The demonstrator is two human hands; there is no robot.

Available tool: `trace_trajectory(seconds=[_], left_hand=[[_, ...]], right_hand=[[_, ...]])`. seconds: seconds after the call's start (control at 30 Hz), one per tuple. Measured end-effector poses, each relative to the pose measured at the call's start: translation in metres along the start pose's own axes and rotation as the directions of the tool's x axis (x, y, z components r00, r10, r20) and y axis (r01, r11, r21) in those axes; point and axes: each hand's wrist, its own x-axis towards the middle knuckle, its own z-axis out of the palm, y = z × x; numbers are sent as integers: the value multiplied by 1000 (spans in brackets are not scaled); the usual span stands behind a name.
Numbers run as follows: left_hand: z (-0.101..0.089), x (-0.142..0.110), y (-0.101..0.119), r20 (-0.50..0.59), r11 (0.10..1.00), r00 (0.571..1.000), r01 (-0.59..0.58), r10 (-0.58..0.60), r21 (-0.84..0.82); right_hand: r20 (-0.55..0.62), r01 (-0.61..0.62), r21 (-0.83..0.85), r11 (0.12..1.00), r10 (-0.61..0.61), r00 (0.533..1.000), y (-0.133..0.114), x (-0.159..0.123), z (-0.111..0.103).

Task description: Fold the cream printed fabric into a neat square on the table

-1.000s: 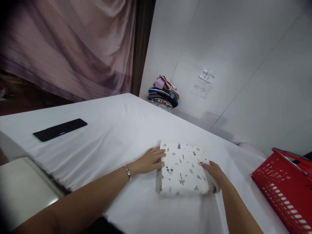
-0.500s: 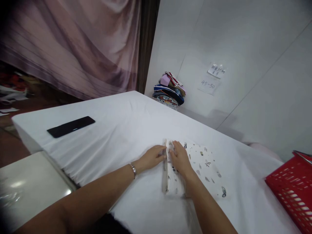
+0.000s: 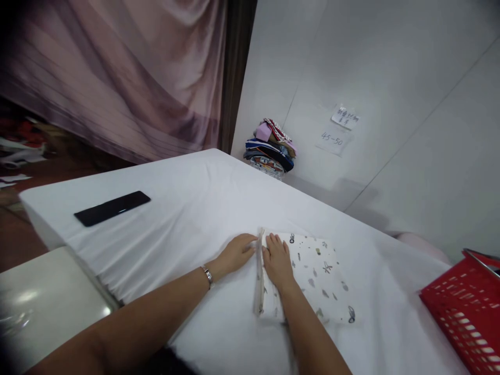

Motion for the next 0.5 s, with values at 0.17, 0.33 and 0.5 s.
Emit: trace_trajectory(seconds=[0.17, 0.33, 0.5], left_hand=[[-2, 8, 1, -29, 991, 999, 46, -43, 124], [0, 32, 4, -11, 953, 997, 72, -71, 294], [11, 44, 4, 11, 953, 996, 87, -94, 291]], right_hand=[[-3, 5, 15, 1000, -5, 1000, 0, 0, -1], [-48, 19, 66, 998, -16, 999, 1, -1, -2], [-119, 54, 155, 987, -35, 992, 4, -2, -1]])
